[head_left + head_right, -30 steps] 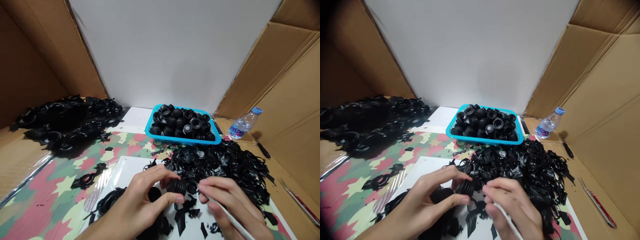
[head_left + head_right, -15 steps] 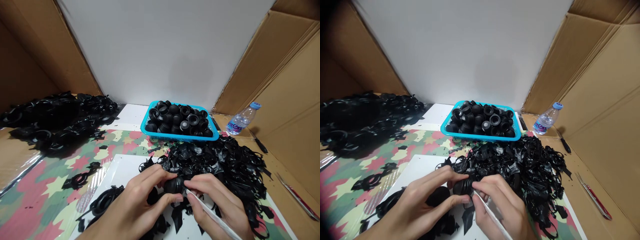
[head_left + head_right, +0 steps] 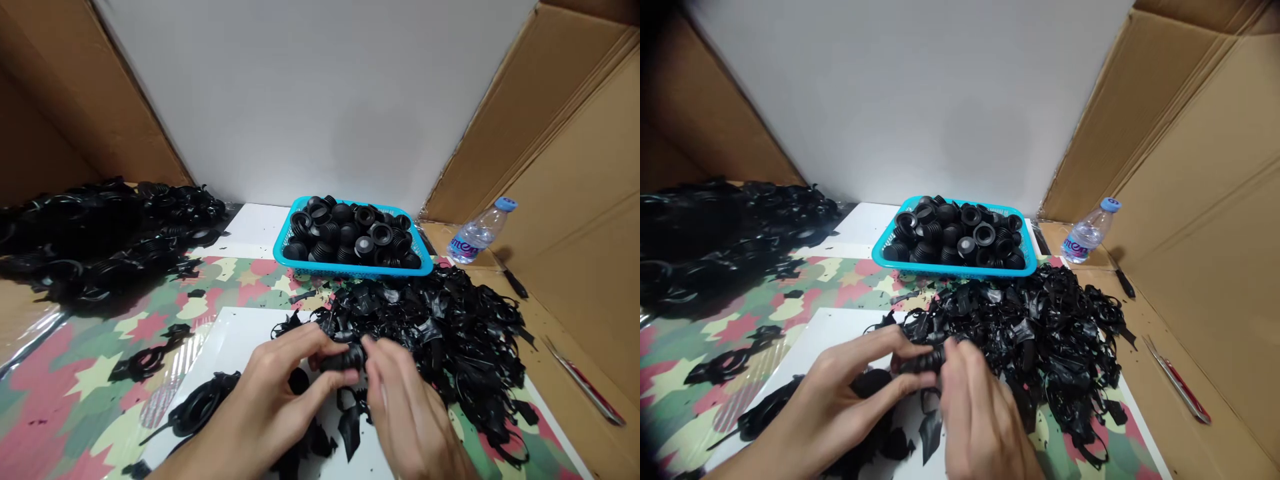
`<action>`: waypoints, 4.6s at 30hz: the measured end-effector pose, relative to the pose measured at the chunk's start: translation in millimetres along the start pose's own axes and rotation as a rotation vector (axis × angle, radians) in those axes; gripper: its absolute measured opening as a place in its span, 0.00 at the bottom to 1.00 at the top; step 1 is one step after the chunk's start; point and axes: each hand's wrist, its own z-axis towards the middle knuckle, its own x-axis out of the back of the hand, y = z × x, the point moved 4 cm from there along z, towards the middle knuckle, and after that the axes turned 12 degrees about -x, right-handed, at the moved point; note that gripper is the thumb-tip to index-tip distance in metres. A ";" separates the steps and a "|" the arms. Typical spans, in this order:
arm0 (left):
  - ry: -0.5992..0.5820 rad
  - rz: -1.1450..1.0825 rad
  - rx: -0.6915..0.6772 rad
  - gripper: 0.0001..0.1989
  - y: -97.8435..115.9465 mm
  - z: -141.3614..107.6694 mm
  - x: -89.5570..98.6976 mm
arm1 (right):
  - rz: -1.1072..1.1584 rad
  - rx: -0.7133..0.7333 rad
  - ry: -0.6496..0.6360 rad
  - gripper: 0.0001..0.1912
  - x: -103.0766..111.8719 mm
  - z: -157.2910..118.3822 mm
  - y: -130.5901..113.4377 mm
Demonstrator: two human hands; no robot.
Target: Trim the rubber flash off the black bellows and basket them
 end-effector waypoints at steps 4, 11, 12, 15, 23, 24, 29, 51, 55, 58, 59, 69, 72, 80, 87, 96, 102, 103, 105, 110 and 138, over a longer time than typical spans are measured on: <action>-0.102 -0.077 0.062 0.08 -3.6 -6.0 -6.1 | 0.062 -0.213 -0.017 0.14 7.7 20.0 41.5; -0.065 -0.083 0.013 0.08 3.2 0.1 2.4 | 0.548 -0.209 -0.348 0.13 19.4 7.3 47.3; -0.063 -0.072 -0.003 0.08 5.0 0.7 3.2 | 0.609 -0.161 -0.382 0.13 20.1 5.2 42.8; -0.063 -0.051 -0.040 0.07 8.2 0.1 3.2 | 0.742 -0.082 -0.437 0.18 19.6 2.7 33.2; -0.077 -0.019 -0.109 0.08 7.6 -4.3 0.7 | 0.805 -0.155 -0.503 0.22 13.0 0.0 29.8; -0.075 -0.015 -0.120 0.08 8.5 -3.9 0.9 | 0.803 -0.160 -0.498 0.22 13.1 -0.8 29.4; -0.093 0.018 -0.163 0.10 12.1 -3.7 1.0 | 0.827 -0.236 -0.460 0.19 11.1 -3.7 29.1; -0.122 -0.008 -0.120 0.10 10.5 -9.1 -11.4 | 0.463 -0.149 -0.249 0.13 10.2 8.6 29.1; 0.011 -0.048 -0.065 0.05 8.3 -3.2 -4.3 | 0.617 -0.272 -0.335 0.15 15.2 3.8 36.4; 0.035 -0.080 -0.043 0.07 8.4 1.5 -1.0 | 0.715 -0.367 -0.438 0.21 16.3 -9.3 35.0; 0.037 -0.087 -0.043 0.08 8.5 2.1 -0.5 | 0.735 -0.406 -0.455 0.21 16.0 -13.4 34.3; 0.011 -0.072 -0.060 0.07 7.5 -1.8 -1.9 | 0.723 -0.224 -0.475 0.16 16.9 2.4 29.5; 0.026 -0.039 -0.074 0.06 9.2 -0.7 -0.6 | 0.701 -0.156 -0.450 0.16 15.5 4.0 27.6; -0.010 0.008 0.002 0.03 11.6 -0.4 0.4 | 0.658 -0.093 -0.387 0.15 16.7 4.6 25.3; -0.016 -0.010 0.021 0.02 8.5 0.6 0.6 | 0.744 -0.277 -0.382 0.12 18.3 0.3 29.3; 0.040 -0.038 -0.036 0.03 7.9 1.1 -3.3 | 0.697 -0.223 -0.416 0.17 18.0 7.2 30.1; 0.022 -0.018 -0.047 0.01 11.4 6.1 -1.9 | 0.625 -0.113 -0.396 0.13 17.9 6.7 24.5; 0.022 -0.016 -0.040 0.01 11.0 6.4 -2.0 | 0.587 -0.100 -0.396 0.12 17.7 5.5 23.3; 0.037 -0.014 -0.033 0.01 10.2 6.3 -1.9 | 0.499 -0.062 -0.389 0.12 17.8 3.4 20.6; 0.026 -0.024 -0.008 0.01 7.7 4.5 -4.3 | 0.350 -0.016 -0.313 0.12 18.9 4.8 16.5; 0.019 0.036 -0.054 0.03 15.0 7.0 -1.1 | 0.643 -0.360 -0.458 0.24 15.9 -6.3 37.7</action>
